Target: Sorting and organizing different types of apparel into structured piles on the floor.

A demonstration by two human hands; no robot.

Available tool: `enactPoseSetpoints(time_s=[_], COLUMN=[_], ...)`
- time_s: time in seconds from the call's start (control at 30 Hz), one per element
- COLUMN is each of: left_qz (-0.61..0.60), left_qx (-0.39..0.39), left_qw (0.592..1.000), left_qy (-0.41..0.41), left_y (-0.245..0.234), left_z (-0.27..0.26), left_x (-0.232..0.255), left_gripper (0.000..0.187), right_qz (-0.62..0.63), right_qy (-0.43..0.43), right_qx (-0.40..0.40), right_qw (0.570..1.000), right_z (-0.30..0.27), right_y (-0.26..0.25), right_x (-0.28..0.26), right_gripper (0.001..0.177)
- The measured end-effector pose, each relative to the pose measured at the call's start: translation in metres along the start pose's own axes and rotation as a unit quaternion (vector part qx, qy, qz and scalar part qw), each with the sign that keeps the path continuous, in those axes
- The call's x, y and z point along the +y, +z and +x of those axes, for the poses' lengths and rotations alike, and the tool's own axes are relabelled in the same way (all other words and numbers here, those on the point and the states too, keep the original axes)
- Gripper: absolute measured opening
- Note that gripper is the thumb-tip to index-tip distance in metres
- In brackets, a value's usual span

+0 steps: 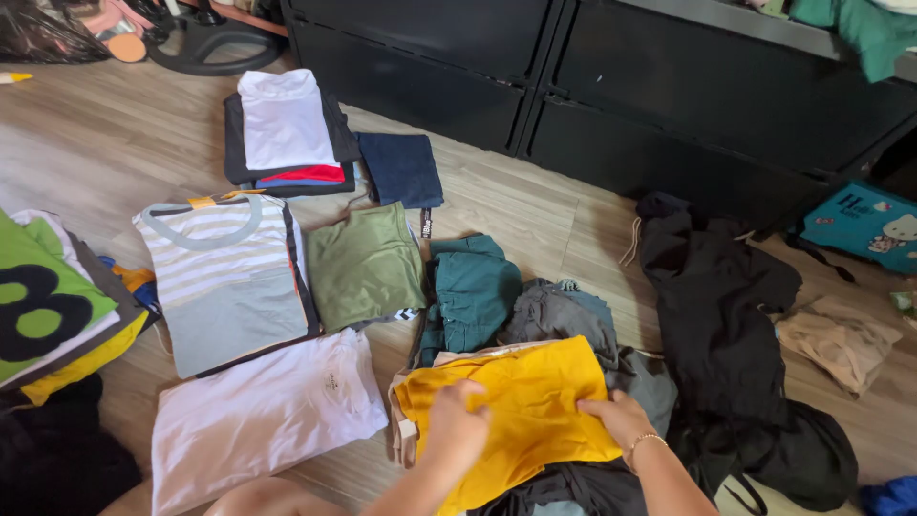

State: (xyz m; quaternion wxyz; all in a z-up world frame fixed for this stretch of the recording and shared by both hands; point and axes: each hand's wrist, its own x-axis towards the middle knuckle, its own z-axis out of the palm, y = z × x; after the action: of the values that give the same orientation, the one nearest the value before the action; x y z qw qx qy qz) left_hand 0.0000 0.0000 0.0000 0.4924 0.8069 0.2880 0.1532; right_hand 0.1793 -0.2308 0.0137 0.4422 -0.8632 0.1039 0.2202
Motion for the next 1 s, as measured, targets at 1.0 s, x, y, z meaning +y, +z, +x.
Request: enactPoseSetpoints(time_s=[1.0], left_qz=[-0.056], left_qx=[0.045], left_qw=[0.935], left_qy=[0.347], left_y=[-0.164], left_z=[-0.061], left_x=[0.179], left_gripper=[0.073], right_qz=[0.270], right_qy=[-0.274], right_qx=[-0.361], right_qw=[0.850], right_z=[-0.249], right_y=[-0.005], right_x=[-0.201], right_gripper=[0.034])
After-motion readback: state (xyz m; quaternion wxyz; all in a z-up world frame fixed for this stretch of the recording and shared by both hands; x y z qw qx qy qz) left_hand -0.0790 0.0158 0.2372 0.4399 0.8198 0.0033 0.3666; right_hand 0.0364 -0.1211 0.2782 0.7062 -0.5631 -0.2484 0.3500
